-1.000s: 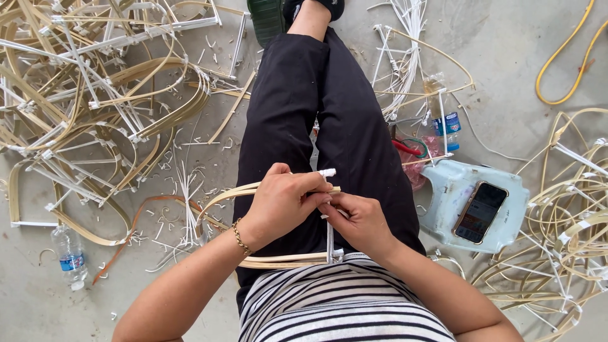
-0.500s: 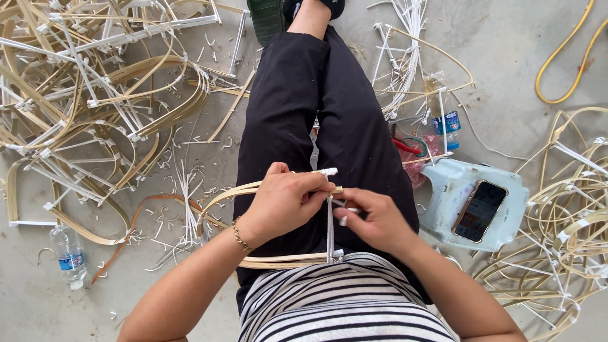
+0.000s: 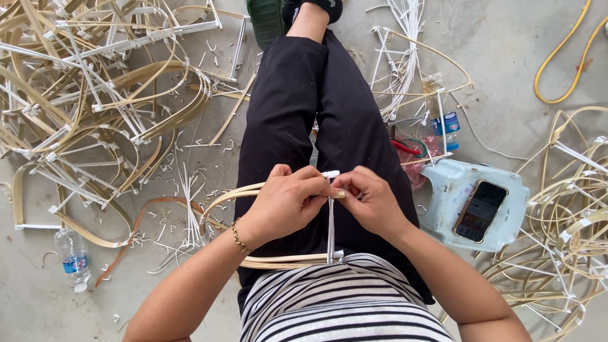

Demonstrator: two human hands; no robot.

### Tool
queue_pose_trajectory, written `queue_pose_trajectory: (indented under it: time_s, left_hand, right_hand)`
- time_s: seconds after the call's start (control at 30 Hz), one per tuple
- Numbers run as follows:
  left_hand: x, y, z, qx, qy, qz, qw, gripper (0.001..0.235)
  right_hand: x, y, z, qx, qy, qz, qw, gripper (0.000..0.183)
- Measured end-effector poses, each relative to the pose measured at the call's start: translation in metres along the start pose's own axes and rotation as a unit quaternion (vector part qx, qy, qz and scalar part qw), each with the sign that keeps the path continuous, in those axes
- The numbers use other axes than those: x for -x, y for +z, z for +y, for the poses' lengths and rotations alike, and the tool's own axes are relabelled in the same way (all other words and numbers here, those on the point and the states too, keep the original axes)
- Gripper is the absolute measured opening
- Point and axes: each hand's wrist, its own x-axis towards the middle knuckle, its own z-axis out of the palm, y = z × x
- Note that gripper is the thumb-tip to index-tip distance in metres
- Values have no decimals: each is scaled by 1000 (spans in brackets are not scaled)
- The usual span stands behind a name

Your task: Assembling a bamboo furniture frame using plastic binding strips.

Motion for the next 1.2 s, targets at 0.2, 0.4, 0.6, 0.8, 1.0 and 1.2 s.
queue_pose_trajectory:
  time_s: [0.2, 0.4, 0.6, 0.8, 1.0, 1.2]
  left_hand:
    - [-3, 2, 1, -7, 17, 7, 1000, 7]
    - [-1, 13, 3, -41, 14, 71, 997, 8]
    - [1, 22, -1, -48, 46, 104, 992, 2]
    - [10, 23, 0, -39, 12, 120, 992, 18]
    - [14, 17, 3, -111, 102, 145, 978, 15]
    - [15, 17, 5, -133, 96, 145, 976, 14]
  right_hand:
    - [9, -12, -2, 57, -23, 22, 998, 11]
    - [28, -37, -35, 157, -97, -100, 978, 18]
    - [-5, -54, -72, 228, -168, -134, 950, 15]
    - [-73, -43, -45, 55, 57, -161, 984, 21]
    - [-89, -31, -44, 108, 66, -160, 979, 22]
    - [-91, -25, -70, 147, 19, -233, 961, 22]
